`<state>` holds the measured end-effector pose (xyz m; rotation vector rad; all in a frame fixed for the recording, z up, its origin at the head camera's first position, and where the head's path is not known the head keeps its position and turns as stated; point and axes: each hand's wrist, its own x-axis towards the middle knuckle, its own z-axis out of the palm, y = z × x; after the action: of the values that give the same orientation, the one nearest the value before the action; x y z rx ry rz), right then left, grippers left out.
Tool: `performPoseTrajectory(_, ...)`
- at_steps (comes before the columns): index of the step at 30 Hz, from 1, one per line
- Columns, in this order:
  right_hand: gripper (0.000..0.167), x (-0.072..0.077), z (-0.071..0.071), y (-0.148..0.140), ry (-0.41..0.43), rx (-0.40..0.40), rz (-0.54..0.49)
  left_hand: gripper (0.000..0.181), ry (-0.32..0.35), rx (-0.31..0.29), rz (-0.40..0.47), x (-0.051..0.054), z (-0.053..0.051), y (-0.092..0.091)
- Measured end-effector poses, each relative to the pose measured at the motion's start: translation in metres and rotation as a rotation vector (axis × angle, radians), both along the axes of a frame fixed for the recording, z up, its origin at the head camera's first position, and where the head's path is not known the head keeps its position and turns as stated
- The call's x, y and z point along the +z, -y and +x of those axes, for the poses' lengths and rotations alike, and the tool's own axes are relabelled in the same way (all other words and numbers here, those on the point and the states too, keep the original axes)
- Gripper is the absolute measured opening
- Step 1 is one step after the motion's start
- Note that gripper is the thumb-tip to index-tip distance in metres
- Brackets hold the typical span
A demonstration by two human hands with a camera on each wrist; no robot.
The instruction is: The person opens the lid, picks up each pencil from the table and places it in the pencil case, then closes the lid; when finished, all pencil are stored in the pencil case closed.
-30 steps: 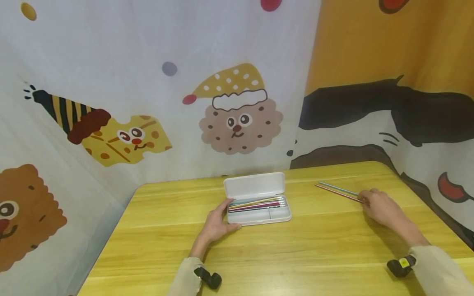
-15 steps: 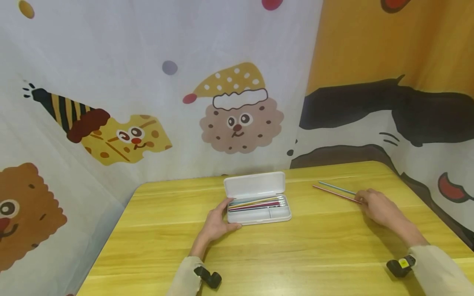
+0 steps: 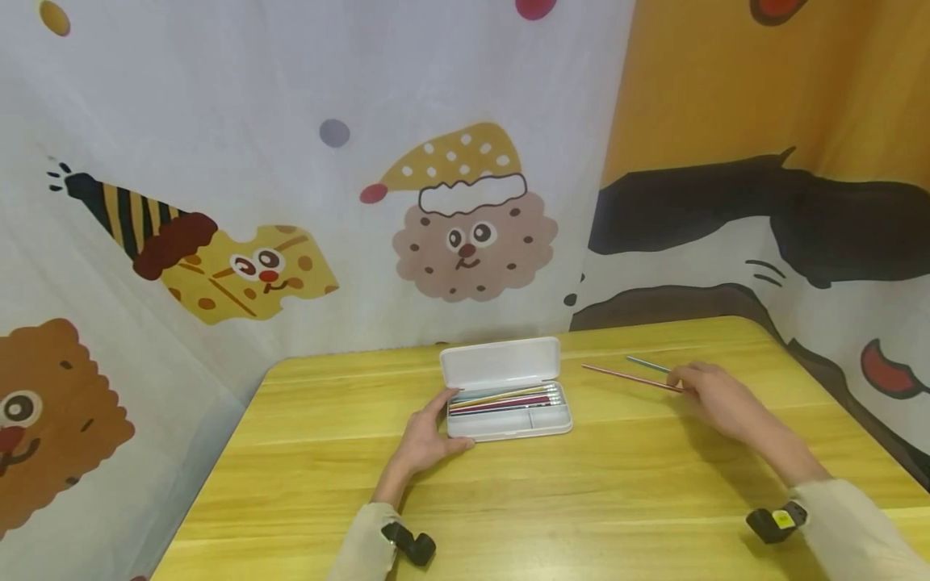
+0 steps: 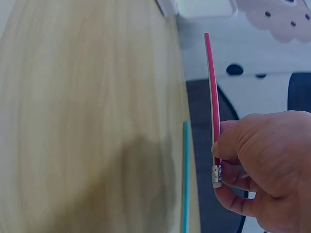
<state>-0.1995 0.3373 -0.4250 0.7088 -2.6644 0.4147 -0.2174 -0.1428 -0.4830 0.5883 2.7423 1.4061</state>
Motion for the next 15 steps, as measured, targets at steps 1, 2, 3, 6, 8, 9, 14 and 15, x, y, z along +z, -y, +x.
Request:
performPoseTrajectory(1, 0.025, 0.003, 0.000, 0.004, -0.005, 0.012, 0.000, 0.088, -0.001, 0.001, -0.003, 0.000, 0.000, 0.000)
performPoseTrajectory(2, 0.026, 0.005, 0.000, 0.007, -0.014, 0.025, 0.000, 0.088, 0.000, 0.003, -0.005, 0.000, 0.000, 0.000)
performPoseTrajectory(3, 0.027, 0.007, 0.000, 0.010, -0.023, 0.038, 0.002, 0.088, 0.001, 0.003, -0.005, 0.001, 0.000, 0.000)
performPoseTrajectory(6, 0.030, 0.013, -0.001, 0.021, -0.049, 0.072, 0.008, 0.088, 0.004, 0.000, -0.001, 0.001, 0.000, 0.000)
performPoseTrajectory(8, 0.030, 0.016, -0.002, 0.028, -0.054, 0.092, 0.011, 0.088, 0.003, -0.003, 0.004, 0.000, 0.000, 0.000)
performPoseTrajectory(9, 0.030, 0.017, -0.002, 0.032, -0.054, 0.102, 0.014, 0.088, 0.002, -0.005, 0.008, -0.001, -0.001, 0.000)
performPoseTrajectory(14, 0.030, 0.020, -0.003, 0.051, -0.084, 0.158, 0.009, 0.089, 0.007, -0.004, 0.027, -0.002, -0.001, 0.000)
performPoseTrajectory(15, 0.030, 0.020, -0.003, 0.056, -0.095, 0.169, 0.007, 0.090, 0.010, -0.004, 0.029, -0.002, 0.000, 0.000)
